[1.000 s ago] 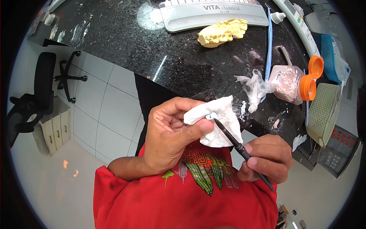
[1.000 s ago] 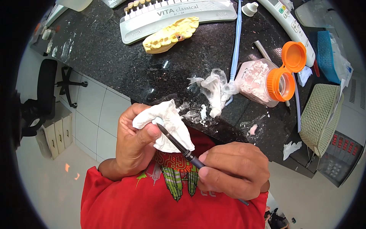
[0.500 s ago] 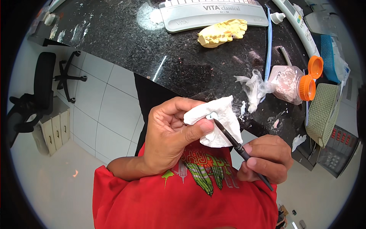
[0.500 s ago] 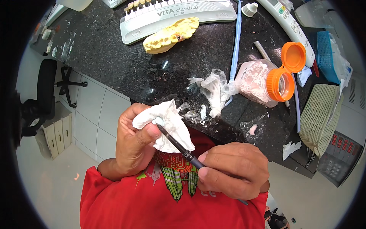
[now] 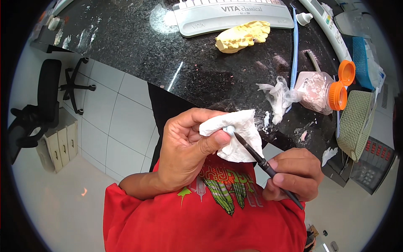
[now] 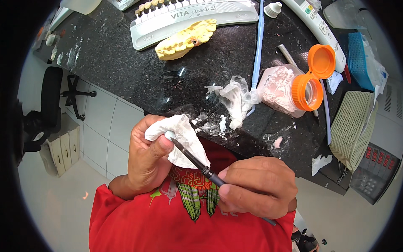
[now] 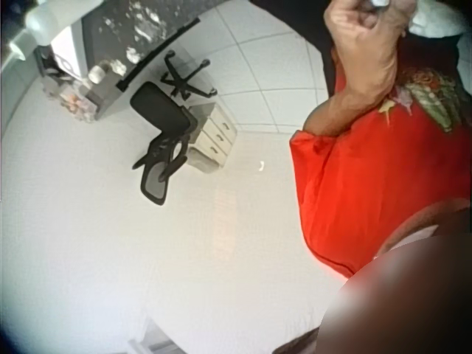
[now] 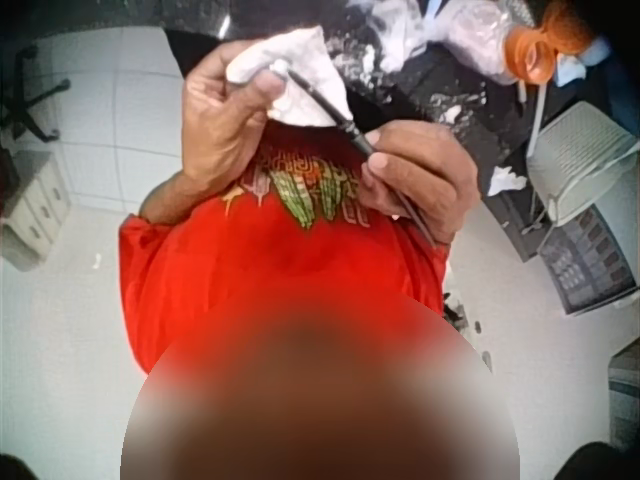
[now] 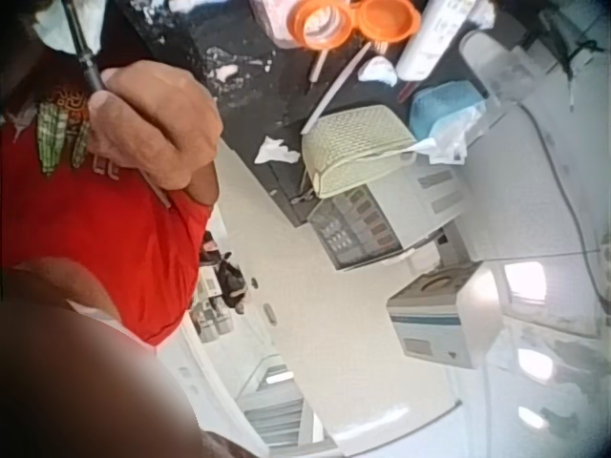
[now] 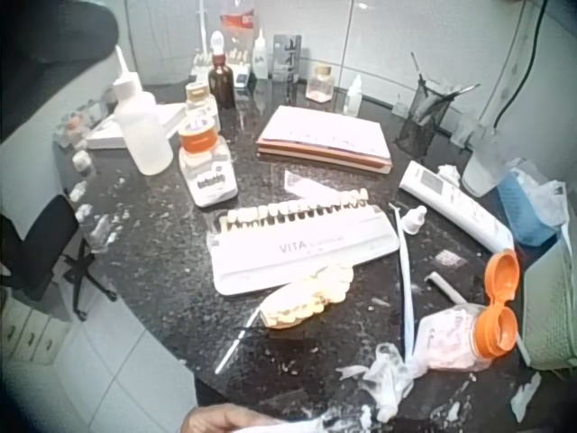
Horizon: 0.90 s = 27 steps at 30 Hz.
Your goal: The recorder uses a brush to precisely apply porcelain or ceramic material onto a dental prosthetic component.
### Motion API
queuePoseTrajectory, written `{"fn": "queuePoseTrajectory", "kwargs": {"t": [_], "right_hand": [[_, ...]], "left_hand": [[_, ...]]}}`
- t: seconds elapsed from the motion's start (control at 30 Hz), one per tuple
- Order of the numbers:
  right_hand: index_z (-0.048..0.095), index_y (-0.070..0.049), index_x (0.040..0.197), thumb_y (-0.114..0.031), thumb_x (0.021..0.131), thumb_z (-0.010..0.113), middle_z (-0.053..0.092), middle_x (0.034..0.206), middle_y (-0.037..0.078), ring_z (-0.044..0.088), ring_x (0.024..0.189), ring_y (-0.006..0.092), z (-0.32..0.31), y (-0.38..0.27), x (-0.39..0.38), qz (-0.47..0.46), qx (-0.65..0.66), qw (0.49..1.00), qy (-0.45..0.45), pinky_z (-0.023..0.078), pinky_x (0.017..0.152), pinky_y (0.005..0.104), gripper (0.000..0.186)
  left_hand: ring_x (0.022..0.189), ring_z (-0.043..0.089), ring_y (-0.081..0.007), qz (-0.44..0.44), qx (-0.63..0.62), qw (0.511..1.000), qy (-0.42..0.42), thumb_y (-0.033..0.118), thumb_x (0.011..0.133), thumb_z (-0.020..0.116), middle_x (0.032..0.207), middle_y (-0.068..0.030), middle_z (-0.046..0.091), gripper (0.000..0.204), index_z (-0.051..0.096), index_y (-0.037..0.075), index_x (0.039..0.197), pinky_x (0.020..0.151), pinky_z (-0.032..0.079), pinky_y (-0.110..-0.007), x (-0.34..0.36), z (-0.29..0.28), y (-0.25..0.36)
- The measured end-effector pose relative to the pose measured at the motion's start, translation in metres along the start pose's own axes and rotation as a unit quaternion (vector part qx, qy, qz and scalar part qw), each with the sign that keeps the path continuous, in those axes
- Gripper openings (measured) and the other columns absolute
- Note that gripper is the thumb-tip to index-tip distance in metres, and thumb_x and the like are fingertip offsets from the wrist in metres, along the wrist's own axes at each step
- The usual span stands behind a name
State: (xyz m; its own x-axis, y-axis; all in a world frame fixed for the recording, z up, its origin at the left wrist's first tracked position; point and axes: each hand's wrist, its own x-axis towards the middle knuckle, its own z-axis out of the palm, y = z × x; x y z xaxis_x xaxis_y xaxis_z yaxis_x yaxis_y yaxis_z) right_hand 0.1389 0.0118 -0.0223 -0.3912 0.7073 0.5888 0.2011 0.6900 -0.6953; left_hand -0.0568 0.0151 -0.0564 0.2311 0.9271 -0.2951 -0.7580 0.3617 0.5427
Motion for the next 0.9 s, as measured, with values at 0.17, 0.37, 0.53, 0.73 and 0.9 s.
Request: {"fn": "queuePoseTrajectory", "kwargs": {"t": [0.17,0.37,0.53,0.73,0.9], "right_hand": [[0.059,0.0,0.089,-0.007,0.066,0.073,0.059,0.081,0.011,0.062,0.067,0.02,0.0,0.0005,0.0003,-0.003,0.0,1.0,-0.009,0.054,0.052,0.0265,0.029],[0.059,0.0,0.09,-0.007,0.066,0.073,0.059,0.08,0.011,0.062,0.066,0.02,-0.0003,0.0,-0.0001,-0.003,0.007,1.0,-0.003,0.054,0.052,0.0261,0.029],[0.059,0.0,0.089,-0.008,0.067,0.073,0.059,0.079,0.011,0.061,0.065,0.0198,0.0009,0.0,0.0015,-0.001,0.004,1.0,0.0,0.054,0.052,0.026,0.028],[0.059,0.0,0.088,-0.007,0.067,0.072,0.059,0.078,0.011,0.061,0.063,0.0195,0.0037,0.0015,0.0016,-0.005,0.004,1.0,0.007,0.054,0.051,0.0259,0.026],[0.06,0.0,0.087,-0.007,0.067,0.072,0.059,0.077,0.011,0.061,0.062,0.0196,0.0026,-0.0003,0.0026,0.001,0.001,1.0,0.011,0.054,0.05,0.026,0.025]], "left_hand": [[0.085,0.062,-0.0154,0.004,-0.005,1.0,0.0,0.001,0.079,0.063,0.094,-0.0137,0.063,0.022,0.056,-0.003,0.1,0.075,0.053,-0.027,0.0001,0.0024,0.0001],[0.085,0.063,-0.0162,0.006,-0.019,1.0,0.0,0.0,0.08,0.062,0.095,-0.0149,0.063,0.022,0.055,-0.004,0.1,0.076,0.053,-0.028,-0.0002,0.0041,0.0014],[0.086,0.063,-0.0165,0.009,-0.001,1.0,-0.007,0.0,0.08,0.061,0.095,-0.0156,0.063,0.02,0.056,-0.005,0.099,0.076,0.053,-0.028,0.0002,0.0046,0.0017],[0.086,0.062,-0.0171,0.014,0.002,1.0,0.002,-0.001,0.08,0.062,0.095,-0.0157,0.062,0.021,0.056,-0.005,0.099,0.077,0.053,-0.028,0.0002,0.005,0.0006],[0.087,0.062,-0.017,0.007,0.004,1.0,-0.008,-0.001,0.079,0.062,0.095,-0.0149,0.063,0.021,0.056,-0.004,0.099,0.077,0.053,-0.029,0.0001,0.0024,0.0015]]}}
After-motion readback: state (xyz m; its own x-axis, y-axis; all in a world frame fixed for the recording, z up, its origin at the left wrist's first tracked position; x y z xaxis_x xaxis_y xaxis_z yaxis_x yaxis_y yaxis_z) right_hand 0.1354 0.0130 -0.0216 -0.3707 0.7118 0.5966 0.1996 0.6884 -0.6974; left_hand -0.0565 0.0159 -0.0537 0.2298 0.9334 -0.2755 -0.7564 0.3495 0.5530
